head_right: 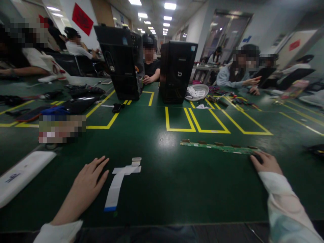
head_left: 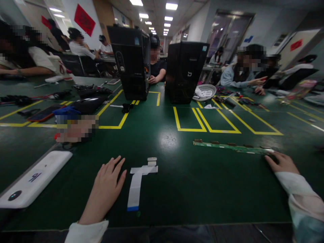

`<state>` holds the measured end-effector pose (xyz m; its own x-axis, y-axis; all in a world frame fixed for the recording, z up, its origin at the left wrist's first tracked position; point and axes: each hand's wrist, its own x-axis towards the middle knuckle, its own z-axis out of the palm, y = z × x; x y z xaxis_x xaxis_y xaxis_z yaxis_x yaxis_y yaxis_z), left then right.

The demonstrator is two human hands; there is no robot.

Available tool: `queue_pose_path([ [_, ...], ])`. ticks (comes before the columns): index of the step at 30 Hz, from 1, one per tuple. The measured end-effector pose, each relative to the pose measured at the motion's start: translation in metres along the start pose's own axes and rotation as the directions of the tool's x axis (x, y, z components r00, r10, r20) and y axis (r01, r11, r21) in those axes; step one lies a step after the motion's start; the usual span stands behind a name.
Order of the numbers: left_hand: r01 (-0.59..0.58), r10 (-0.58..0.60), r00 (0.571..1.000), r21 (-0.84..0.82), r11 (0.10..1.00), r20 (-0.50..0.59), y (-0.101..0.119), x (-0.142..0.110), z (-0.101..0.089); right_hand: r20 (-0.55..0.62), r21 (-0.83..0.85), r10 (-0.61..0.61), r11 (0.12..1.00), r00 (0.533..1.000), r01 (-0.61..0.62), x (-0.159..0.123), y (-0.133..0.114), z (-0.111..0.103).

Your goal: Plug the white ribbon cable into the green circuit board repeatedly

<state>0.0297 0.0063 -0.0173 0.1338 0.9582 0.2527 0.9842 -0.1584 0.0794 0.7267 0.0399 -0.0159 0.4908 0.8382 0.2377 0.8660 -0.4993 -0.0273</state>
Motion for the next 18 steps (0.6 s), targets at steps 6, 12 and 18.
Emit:
queue_pose_path([
  [6,0.003,-0.003,1.0,0.009,1.0,0.009,0.001,0.001,-0.001,0.158,0.049,0.163,0.984,0.974,-0.172,0.012,-0.008,-0.01],
  [12,0.003,-0.003,1.0,0.017,1.0,0.008,0.002,0.0,-0.001,0.196,-0.068,0.143,0.989,0.97,-0.132,0.01,-0.026,-0.014],
  [18,-0.006,0.006,1.0,0.0,1.0,-0.009,0.0,0.0,0.002,0.14,-0.092,-0.1,0.989,0.985,0.114,-0.001,-0.068,-0.015],
])
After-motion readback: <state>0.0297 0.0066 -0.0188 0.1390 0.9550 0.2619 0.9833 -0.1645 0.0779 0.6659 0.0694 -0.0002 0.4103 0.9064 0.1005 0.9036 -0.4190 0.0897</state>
